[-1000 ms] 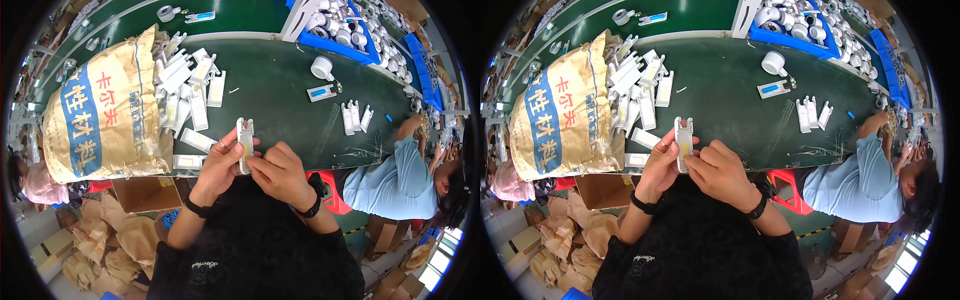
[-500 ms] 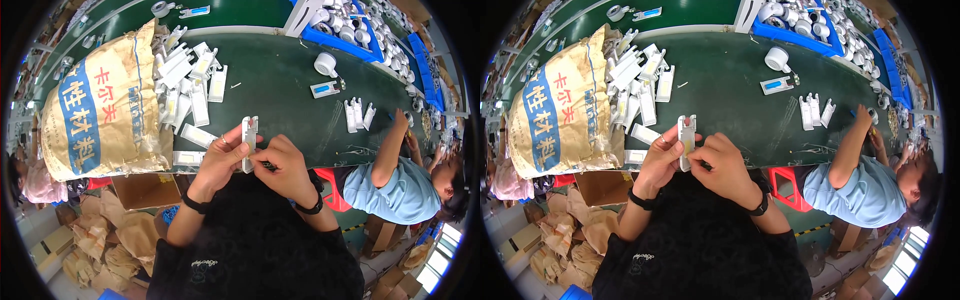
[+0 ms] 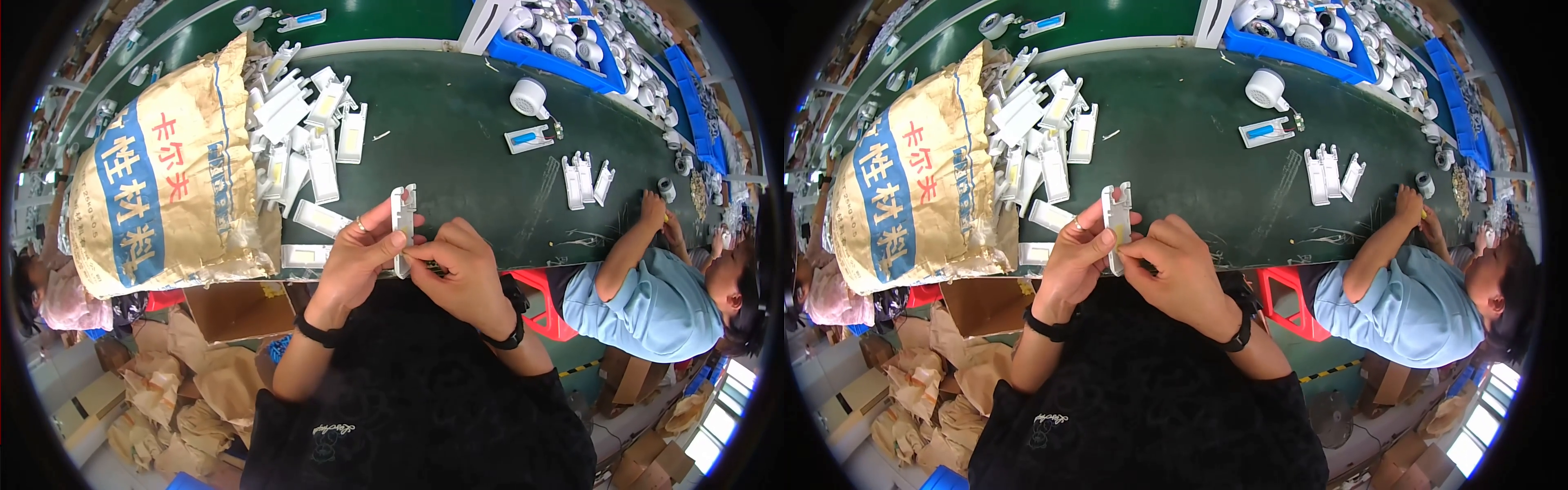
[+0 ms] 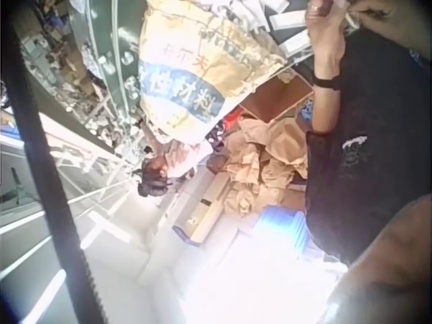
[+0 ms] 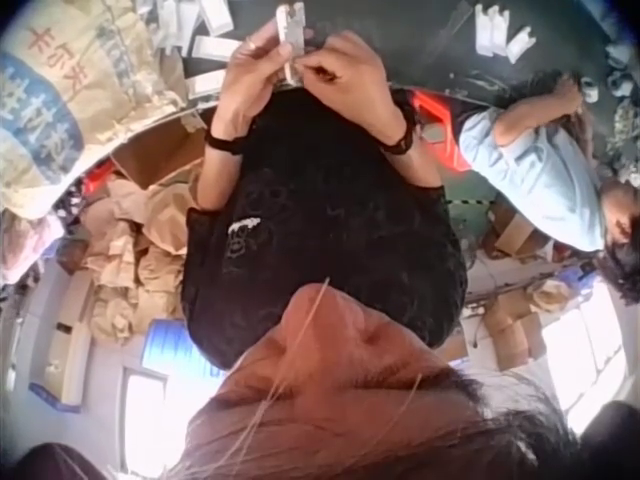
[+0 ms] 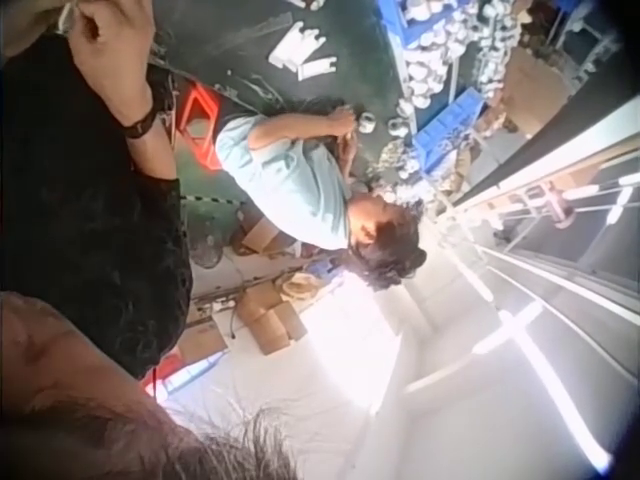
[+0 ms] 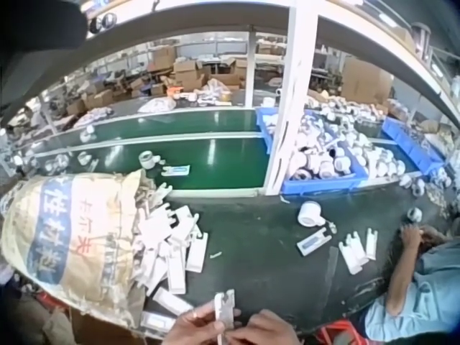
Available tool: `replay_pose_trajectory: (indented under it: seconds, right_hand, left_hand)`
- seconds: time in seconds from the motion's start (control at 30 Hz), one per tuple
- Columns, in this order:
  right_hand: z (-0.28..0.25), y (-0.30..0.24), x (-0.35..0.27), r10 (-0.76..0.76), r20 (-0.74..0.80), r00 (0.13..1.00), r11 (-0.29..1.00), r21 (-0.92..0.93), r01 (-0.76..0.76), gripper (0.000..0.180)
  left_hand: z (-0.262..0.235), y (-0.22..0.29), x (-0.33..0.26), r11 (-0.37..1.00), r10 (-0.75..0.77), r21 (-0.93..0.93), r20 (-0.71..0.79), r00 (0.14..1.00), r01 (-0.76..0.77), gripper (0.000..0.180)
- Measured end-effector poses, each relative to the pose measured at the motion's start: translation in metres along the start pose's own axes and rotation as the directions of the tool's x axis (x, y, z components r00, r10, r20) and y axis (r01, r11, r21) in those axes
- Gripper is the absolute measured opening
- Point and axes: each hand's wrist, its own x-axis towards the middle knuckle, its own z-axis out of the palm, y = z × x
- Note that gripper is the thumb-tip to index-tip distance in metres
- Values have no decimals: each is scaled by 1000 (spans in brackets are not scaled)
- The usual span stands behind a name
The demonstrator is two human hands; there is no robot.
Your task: The person assembles electronic components by hand, inserting batteries into plastic housings and peeling adhesive backing from light panels to press them into place. They then connect the wiring, snap the housing pieces together, and place the completed units into a cardboard box.
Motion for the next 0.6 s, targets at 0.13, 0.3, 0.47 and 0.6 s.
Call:
replay_pose_trajectory:
  seconds: [0.13, 0.3, 0.47, 0.6]
  right_hand:
    - [0, 3, 1, 14, 0, 1000, 1000, 16, -14, 18]
    - [-23, 15, -1, 174, -156, 972, 984, -19, -179, 11]
    - [-82, 59, -32, 496, -363, 789, 724, 675, -144, 5]
    - [-110, 70, -65, 590, -227, 775, 283, 957, 65, 17]
  left_hand:
    - [1, -1, 1, 1000, -6, 28, 17, 1000, 5, 57]
    - [17, -4, 9, 975, -106, -187, 70, 992, 117, 49]
    - [55, -33, 65, 991, -131, -21, -80, 988, 130, 49]
    - [101, -89, 144, 981, -88, 163, -120, 989, 107, 51]
